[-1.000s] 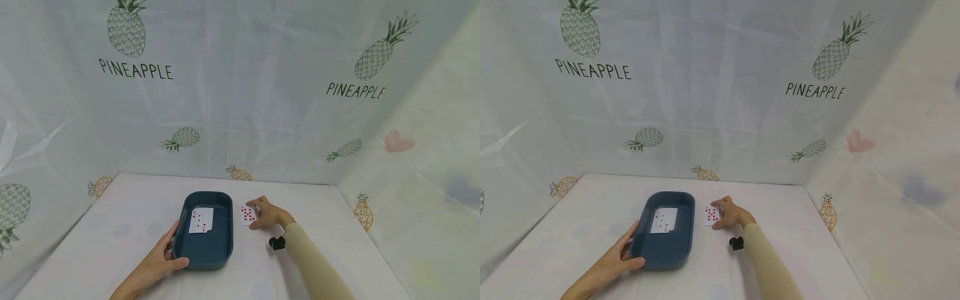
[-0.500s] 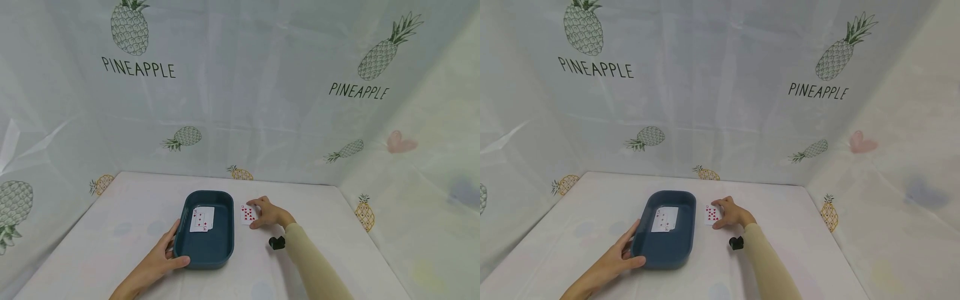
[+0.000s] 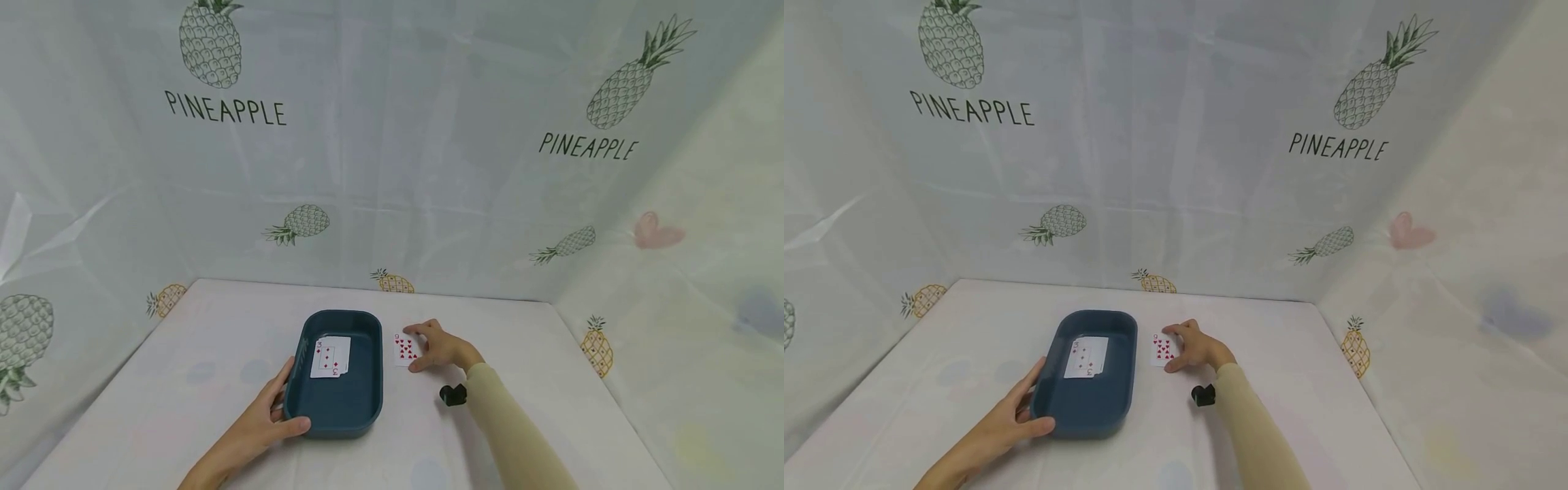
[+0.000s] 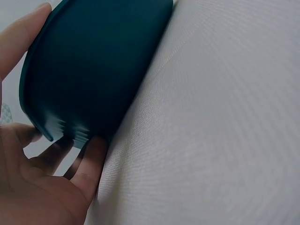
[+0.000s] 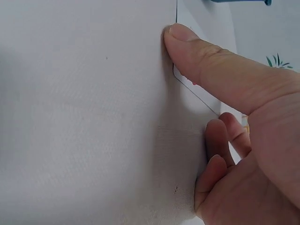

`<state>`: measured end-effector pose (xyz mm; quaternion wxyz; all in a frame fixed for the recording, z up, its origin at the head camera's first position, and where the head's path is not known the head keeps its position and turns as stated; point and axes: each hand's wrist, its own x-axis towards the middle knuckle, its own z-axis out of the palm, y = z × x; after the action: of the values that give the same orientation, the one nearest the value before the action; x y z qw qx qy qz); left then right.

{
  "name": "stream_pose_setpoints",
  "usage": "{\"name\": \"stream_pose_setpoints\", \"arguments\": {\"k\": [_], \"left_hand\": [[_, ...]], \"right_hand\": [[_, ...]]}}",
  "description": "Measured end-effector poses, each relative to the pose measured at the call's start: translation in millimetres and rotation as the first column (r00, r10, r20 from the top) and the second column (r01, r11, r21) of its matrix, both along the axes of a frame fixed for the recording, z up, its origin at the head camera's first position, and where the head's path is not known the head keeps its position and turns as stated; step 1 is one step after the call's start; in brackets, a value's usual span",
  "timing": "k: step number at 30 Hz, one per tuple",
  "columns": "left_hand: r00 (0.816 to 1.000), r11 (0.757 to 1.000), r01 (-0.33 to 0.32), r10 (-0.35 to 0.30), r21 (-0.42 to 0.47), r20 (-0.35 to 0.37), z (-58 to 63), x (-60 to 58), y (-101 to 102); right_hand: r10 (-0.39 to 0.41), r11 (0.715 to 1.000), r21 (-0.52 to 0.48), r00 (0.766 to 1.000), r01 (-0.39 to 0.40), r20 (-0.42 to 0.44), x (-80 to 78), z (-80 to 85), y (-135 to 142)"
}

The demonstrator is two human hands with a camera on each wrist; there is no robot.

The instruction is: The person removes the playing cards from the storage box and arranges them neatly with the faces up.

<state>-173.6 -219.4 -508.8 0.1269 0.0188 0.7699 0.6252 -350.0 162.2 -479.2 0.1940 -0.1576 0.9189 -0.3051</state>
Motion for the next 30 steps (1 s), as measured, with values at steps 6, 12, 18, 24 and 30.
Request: {"name": "stream_pose_setpoints", "arguments": {"k": [6,12,18,24,30], "left_hand": [[1.0,1.0,0.002,-0.002,0.017,-0.009,1.0,1.1,0],[1.0,1.0,-0.003,0.003,0.016,-0.001,2.0,1.2,0],[1.0,1.0,0.001,0.0,0.028,-0.008,1.4,1.3,0],[1.0,1.0,0.002,-0.002,0.028,-0.014,0.8,1.1,0],[1.0,1.0,0.001,-0.001,0.031,-0.016,2.4,1.0,1]], "right_hand": [[-0.024,0.998,-0.053,0.999,0.025,0.024,0.3,-0.6,2],[-0.032,0.992,-0.122,0.999,0.036,0.036,2.9,-1.6,4],[-0.048,0.986,-0.16,0.999,0.051,0.018,4.1,-5.1,5],[-0.088,0.97,-0.229,0.996,0.087,0.006,5.0,-11.8,6],[-0.132,0.952,-0.283,0.991,0.121,-0.02,7.7,-11.5,5]]}}
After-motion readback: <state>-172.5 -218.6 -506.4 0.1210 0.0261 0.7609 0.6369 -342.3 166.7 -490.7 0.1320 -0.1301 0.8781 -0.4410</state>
